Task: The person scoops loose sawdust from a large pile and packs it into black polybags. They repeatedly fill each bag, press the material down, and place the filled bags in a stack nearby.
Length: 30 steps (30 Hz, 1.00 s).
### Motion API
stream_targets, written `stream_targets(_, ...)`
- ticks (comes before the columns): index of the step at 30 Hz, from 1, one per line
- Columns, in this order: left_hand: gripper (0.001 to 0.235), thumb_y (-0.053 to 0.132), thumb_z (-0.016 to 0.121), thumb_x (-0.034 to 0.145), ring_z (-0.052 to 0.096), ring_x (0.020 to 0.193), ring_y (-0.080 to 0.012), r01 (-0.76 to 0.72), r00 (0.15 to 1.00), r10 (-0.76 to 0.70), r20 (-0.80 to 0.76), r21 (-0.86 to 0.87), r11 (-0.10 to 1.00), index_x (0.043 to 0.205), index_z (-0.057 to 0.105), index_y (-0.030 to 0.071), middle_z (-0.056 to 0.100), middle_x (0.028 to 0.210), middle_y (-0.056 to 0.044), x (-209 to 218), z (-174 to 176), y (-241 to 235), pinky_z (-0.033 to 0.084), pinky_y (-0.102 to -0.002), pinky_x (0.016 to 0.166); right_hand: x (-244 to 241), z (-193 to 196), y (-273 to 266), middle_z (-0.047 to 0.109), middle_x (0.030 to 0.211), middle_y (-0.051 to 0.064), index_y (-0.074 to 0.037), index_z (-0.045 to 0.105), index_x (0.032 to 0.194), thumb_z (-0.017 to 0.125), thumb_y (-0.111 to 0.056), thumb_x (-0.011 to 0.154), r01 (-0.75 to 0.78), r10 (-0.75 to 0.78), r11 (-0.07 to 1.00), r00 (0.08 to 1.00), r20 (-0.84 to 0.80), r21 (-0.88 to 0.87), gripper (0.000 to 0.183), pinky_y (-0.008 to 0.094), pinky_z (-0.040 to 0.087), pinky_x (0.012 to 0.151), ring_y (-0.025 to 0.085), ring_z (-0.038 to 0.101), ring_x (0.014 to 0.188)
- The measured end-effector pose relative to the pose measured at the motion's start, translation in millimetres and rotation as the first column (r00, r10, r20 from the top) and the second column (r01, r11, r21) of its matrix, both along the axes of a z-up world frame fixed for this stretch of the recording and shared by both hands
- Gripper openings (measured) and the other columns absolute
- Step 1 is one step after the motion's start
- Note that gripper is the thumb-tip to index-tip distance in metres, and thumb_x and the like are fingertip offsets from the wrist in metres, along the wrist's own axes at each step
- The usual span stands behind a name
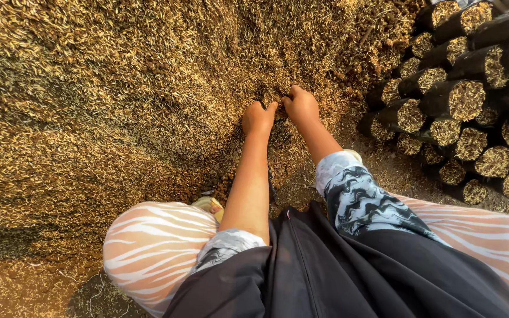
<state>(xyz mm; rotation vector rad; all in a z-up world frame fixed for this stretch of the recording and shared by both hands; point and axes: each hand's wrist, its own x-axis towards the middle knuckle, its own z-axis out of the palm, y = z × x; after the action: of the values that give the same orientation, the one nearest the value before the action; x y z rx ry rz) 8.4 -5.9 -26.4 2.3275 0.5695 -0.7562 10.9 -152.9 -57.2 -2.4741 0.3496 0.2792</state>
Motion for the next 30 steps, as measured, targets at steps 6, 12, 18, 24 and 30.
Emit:
stream_targets(6, 0.06, 0.067, 0.062, 0.094, 0.048, 0.06, -0.0204, -0.01, 1.0, 0.011, 0.006, -0.138, 0.99, 0.08, 0.058, 0.009, 0.05, 0.071, -0.006, -18, 1, 19, 0.038, -0.04, 0.056, -20, 14, -26, 0.071, 0.1, 0.014, -0.006, 0.067, 0.115, 0.067, -0.041, 0.095, 0.261, -0.194, 0.877, 0.961, -0.198, 0.403, 0.04, 0.044, 0.06, 0.078, 0.031, 0.071, 0.09)
stream_targets(12, 0.051, 0.055, 0.051, 0.099, 0.054, 0.056, -0.0187, -0.012, 0.998, 0.025, 0.064, -0.188, 0.982, 0.074, 0.06, 0.012, 0.057, 0.065, -0.004, -26, -1, 19, 0.044, -0.039, 0.056, -74, -8, -9, 0.06, 0.135, 0.022, -0.001, 0.063, 0.128, 0.076, -0.03, 0.077, -0.187, 0.24, 0.959, 0.936, 0.257, -0.215, 0.06, 0.051, 0.053, 0.091, 0.041, 0.059, 0.111)
stream_targets(18, 0.038, 0.044, 0.06, 0.098, 0.056, 0.058, -0.0183, 0.005, 0.995, 0.012, 0.096, -0.177, 0.984, 0.078, 0.057, 0.011, 0.058, 0.066, -0.002, -34, -9, 19, 0.046, -0.038, 0.058, -85, -26, -10, 0.07, 0.12, 0.01, -0.016, 0.075, 0.111, 0.074, -0.019, 0.094, -0.097, 0.101, 0.994, 0.992, 0.076, -0.052, 0.018, 0.043, 0.059, 0.081, 0.03, 0.07, 0.093)
stream_targets(24, 0.031, 0.038, 0.061, 0.1, 0.052, 0.059, -0.0199, 0.044, 0.984, -0.017, 0.178, -0.147, 0.988, 0.084, 0.056, 0.012, 0.054, 0.07, -0.004, -32, -9, 19, 0.046, -0.04, 0.057, -17, -4, -57, 0.077, 0.099, 0.009, -0.008, 0.075, 0.107, 0.077, -0.011, 0.091, 0.287, -0.12, 0.829, 0.93, -0.348, 0.481, 0.016, 0.032, 0.062, 0.073, 0.018, 0.076, 0.082)
stream_targets(30, 0.021, 0.031, 0.06, 0.097, 0.06, 0.064, -0.0217, 0.019, 0.99, -0.004, 0.139, -0.11, 0.994, 0.087, 0.06, 0.012, 0.062, 0.076, -0.005, -29, -5, 13, 0.049, -0.041, 0.06, 14, 59, -32, 0.075, 0.108, 0.006, -0.008, 0.07, 0.12, 0.073, -0.009, 0.09, 0.022, 0.141, 0.777, 0.968, -0.207, 0.63, 0.03, 0.032, 0.065, 0.075, 0.015, 0.075, 0.087)
